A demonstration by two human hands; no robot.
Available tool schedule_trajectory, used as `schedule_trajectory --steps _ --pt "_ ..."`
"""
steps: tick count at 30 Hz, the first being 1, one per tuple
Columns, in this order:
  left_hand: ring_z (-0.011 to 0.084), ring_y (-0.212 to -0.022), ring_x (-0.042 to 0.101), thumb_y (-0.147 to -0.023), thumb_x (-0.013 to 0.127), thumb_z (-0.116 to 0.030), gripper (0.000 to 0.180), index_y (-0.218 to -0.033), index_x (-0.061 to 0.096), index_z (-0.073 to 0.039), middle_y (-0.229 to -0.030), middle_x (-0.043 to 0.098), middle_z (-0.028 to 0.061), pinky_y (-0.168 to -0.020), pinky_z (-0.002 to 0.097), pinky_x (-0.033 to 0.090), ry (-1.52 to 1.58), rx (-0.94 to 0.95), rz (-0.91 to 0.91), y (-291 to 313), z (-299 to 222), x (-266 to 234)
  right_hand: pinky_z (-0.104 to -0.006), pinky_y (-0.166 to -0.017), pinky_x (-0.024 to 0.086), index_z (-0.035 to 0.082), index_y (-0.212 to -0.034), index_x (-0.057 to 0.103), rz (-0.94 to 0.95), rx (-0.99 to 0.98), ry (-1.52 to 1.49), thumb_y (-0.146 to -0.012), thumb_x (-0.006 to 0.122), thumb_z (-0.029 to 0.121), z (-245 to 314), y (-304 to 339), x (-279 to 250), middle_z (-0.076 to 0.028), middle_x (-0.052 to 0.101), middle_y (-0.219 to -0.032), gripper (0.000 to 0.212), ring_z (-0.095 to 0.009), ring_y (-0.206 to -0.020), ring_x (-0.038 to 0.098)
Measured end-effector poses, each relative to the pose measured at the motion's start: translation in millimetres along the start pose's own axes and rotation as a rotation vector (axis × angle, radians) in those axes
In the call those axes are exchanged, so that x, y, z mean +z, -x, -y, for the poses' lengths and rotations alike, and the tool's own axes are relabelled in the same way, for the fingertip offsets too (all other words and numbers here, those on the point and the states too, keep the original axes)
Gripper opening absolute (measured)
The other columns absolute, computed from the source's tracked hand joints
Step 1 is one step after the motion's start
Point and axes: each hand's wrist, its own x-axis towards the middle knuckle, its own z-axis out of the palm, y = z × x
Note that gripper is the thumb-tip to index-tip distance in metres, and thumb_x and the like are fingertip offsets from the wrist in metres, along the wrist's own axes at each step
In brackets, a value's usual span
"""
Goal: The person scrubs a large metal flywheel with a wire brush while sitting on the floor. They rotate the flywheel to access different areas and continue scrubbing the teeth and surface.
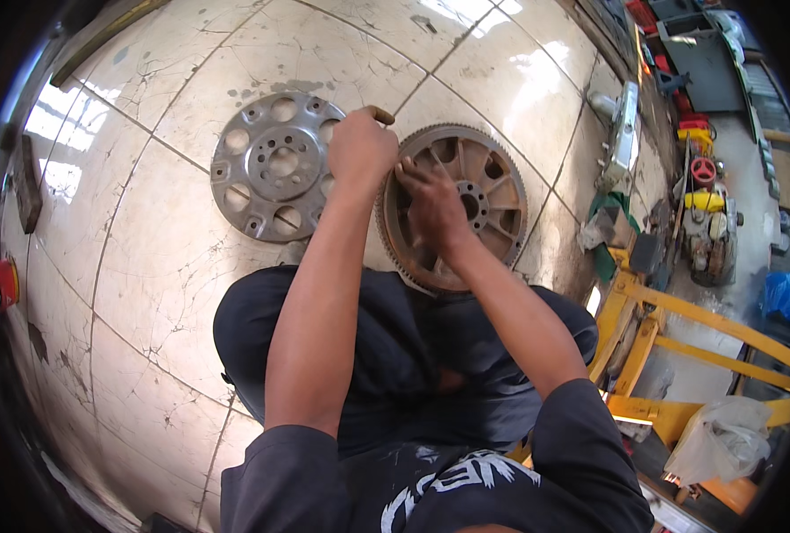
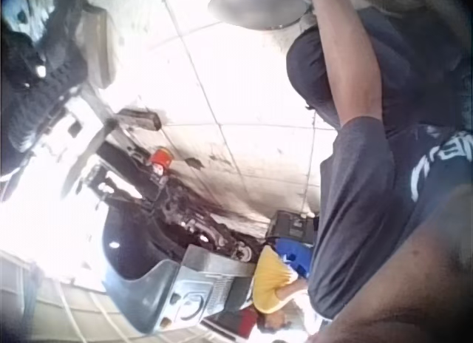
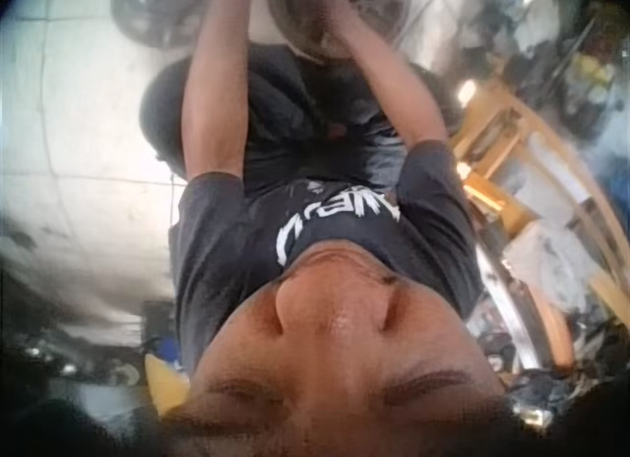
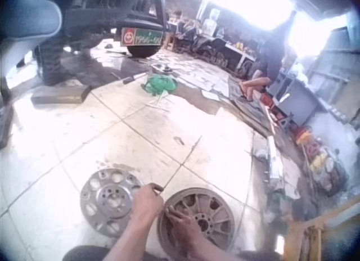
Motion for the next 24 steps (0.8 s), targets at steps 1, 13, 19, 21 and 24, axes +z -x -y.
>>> schedule_trajectory --steps 1,13,19,21,24 --pt "0.0352 -0.113 0.073 -0.086 0.057 -0.009 0.043 -0.120 0.081 -0.018 -0.111 0.078 0.0202 -0.101 0.0441 0.056 0.003 -0.001 0.018 4 3 4 -0.0423 -0.110 0.052 0.006 -0.127 0.075 -0.018 0.031 -0.029 -0.082 0.060 -0.002 -4 0 -7 -0.017 0.071 -0.135 0.049 -0.039 -0.114 0.068" --pt "0.0353 -0.115 0.072 -0.085 0.061 -0.009 0.043 -0.124 0.079 -0.018 -0.116 0.077 0.0190 -0.099 0.0451 0.056 -0.013 0.007 0.023 1 -7 -6 -0.0459 -0.103 0.051 -0.003 -0.124 0.073 -0.121 0.000 -0.139 -0.088 0.057 -0.001 39 9 5 -0.022 0.070 -0.134 0.040 -0.039 -0.111 0.069" --pt "0.0342 -0.118 0.072 -0.084 0.064 -0.009 0.044 -0.125 0.078 -0.017 -0.121 0.077 0.0182 -0.100 0.0455 0.056 -0.016 0.033 -0.003 -6 0 -8 -0.0449 -0.106 0.050 -0.002 -0.130 0.070 -0.037 0.020 -0.126 -0.087 0.056 -0.004 54 79 3 -0.021 0.068 -0.139 0.046 -0.038 -0.117 0.067" --pt "0.0344 -0.118 0.072 -0.084 0.063 -0.009 0.044 -0.125 0.078 -0.017 -0.121 0.077 0.0182 -0.101 0.0458 0.056 -0.001 0.031 0.012 -5 -4 -5 -0.0439 -0.107 0.050 -0.002 -0.130 0.070 -0.067 0.009 -0.151 -0.084 0.056 -0.007 55 94 2 -0.021 0.068 -0.138 0.049 -0.037 -0.120 0.067" --pt "0.0344 -0.118 0.071 -0.084 0.063 -0.009 0.044 -0.125 0.078 -0.017 -0.121 0.077 0.0182 -0.101 0.0462 0.056 -0.014 0.031 0.029 -5 -7 0 -0.0431 -0.107 0.049 -0.001 -0.134 0.069 -0.053 0.024 -0.073 -0.086 0.056 -0.006 59 88 4 -0.020 0.068 -0.139 0.050 -0.033 -0.121 0.067"
